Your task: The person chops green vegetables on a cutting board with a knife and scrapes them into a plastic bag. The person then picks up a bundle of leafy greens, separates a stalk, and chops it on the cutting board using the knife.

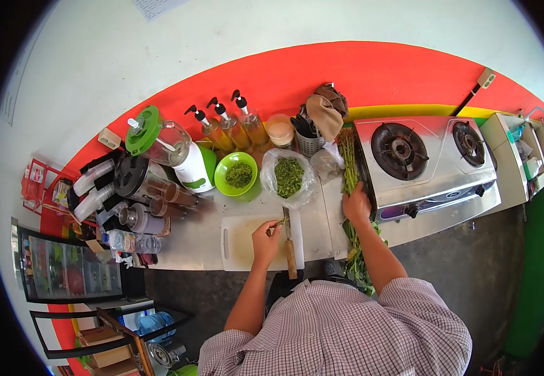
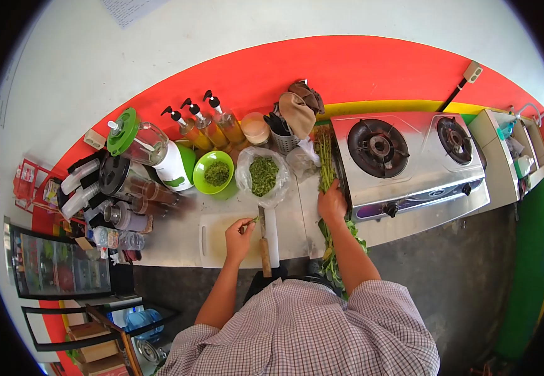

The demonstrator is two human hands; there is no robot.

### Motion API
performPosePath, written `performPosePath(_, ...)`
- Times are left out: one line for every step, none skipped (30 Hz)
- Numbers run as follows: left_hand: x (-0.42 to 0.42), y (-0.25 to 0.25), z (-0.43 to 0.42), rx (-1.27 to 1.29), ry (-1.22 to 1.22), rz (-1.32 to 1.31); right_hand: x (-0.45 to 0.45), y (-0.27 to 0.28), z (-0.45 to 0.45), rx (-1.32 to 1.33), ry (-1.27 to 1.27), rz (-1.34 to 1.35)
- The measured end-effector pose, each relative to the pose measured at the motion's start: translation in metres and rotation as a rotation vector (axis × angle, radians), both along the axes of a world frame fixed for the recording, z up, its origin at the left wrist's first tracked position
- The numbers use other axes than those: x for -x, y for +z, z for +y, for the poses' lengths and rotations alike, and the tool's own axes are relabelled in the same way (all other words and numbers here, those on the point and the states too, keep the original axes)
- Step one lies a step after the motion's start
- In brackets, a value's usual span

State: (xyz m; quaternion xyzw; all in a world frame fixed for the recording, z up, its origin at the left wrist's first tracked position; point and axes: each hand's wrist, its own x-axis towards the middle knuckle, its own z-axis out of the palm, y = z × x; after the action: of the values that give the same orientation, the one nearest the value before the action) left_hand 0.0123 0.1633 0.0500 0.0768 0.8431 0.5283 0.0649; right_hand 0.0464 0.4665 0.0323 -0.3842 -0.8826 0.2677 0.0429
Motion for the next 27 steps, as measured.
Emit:
performPosePath(0.000, -0.002, 0.002, -0.025, -0.003, -0.017, -0.001, 0.001, -0.001, 0.014, 0.009, 0.013)
performPosePath(0.001, -0.003, 0.004, -0.028, -0.009, -0.020, -0.004, 0.002, -0.002, 0.011, 0.004, 0.011)
performPosePath(0.001, -0.008, 0.002, -0.001, 0.001, -0.032, -0.009, 0.003, -0.004, -0.059, 0.055, 0.062)
performPosePath(0.001, -0.013, 0.000, 0.026, 0.011, -0.046, -0.015, 0.003, -0.007, -0.130, 0.106, 0.113)
performPosePath(0.001, -0.018, -0.002, 0.023, 0.005, -0.052, -0.021, 0.003, -0.009, -0.132, 0.102, 0.106)
performPosePath(0.002, -0.026, -0.006, 0.041, 0.033, -0.023, -0.028, 0.011, -0.014, -0.126, 0.110, 0.101)
performPosePath(0.001, -0.033, -0.011, 0.059, 0.065, 0.004, -0.035, 0.018, -0.018, -0.119, 0.123, 0.094)
performPosePath(0.002, -0.041, -0.016, 0.057, 0.073, -0.008, -0.042, 0.023, -0.022, -0.115, 0.124, 0.138)
performPosePath(0.003, -0.049, -0.022, 0.078, 0.107, 0.034, -0.050, 0.024, -0.024, -0.115, 0.140, 0.127)
performPosePath(0.002, -0.055, -0.029, 0.101, 0.147, 0.076, -0.056, 0.024, -0.027, -0.137, 0.139, 0.145)
performPosePath(0.002, -0.062, -0.035, 0.101, 0.170, 0.065, -0.061, 0.024, -0.029, -0.159, 0.141, 0.165)
performPosePath(0.004, -0.063, -0.040, 0.106, 0.155, 0.099, -0.065, 0.023, -0.032, -0.158, 0.165, 0.162)
performPosePath(0.005, -0.063, -0.043, 0.111, 0.140, 0.134, -0.070, 0.023, -0.034, -0.167, 0.159, 0.191)
performPosePath(0.005, -0.064, -0.044, 0.112, 0.157, 0.131, -0.074, 0.023, -0.035, -0.175, 0.148, 0.221)
performPosePath(0.004, -0.053, -0.042, 0.229, 0.212, 0.213, -0.075, 0.027, -0.038, -0.174, 0.159, 0.220)
performPosePath(0.000, -0.044, -0.039, 0.345, 0.262, 0.295, -0.077, 0.034, -0.042, -0.201, 0.176, 0.230)
performPosePath(-0.003, -0.035, -0.036, 0.344, 0.265, 0.295, -0.079, 0.041, -0.046, -0.229, 0.188, 0.243)
performPosePath(-0.004, -0.028, -0.033, 0.310, 0.318, 0.222, -0.079, 0.046, -0.049, -0.230, 0.185, 0.247)
performPosePath(-0.003, -0.020, -0.028, 0.276, 0.368, 0.152, -0.079, 0.052, -0.053, -0.255, 0.217, 0.271)
performPosePath(-0.003, -0.012, -0.022, 0.275, 0.361, 0.159, -0.079, 0.059, -0.057, -0.278, 0.247, 0.294)
performPosePath(-0.004, -0.005, -0.013, 0.107, 0.285, 0.098, -0.078, 0.068, -0.061, -0.280, 0.236, 0.298)
performPosePath(-0.006, 0.004, -0.002, -0.061, 0.207, 0.033, -0.077, 0.078, -0.065, -0.104, 0.299, 0.280)
performPosePath(-0.010, 0.012, 0.013, -0.064, 0.197, 0.035, -0.076, 0.083, -0.069, 0.072, 0.363, 0.259)
performPosePath(-0.012, 0.024, 0.033, -0.205, 0.092, 0.070, -0.076, 0.077, -0.072, 0.086, 0.459, 0.315)
performPosePath(-0.014, 0.031, 0.052, -0.349, -0.012, 0.104, -0.074, 0.075, -0.078, 0.077, 0.454, 0.315)
performPosePath(-0.016, 0.034, 0.071, -0.359, -0.019, 0.104, -0.071, 0.073, -0.085, 0.458, 0.459, 0.353)
performPosePath(-0.016, 0.037, 0.089, -0.444, -0.100, 0.095, -0.069, 0.071, -0.087, 0.837, 0.455, 0.387)
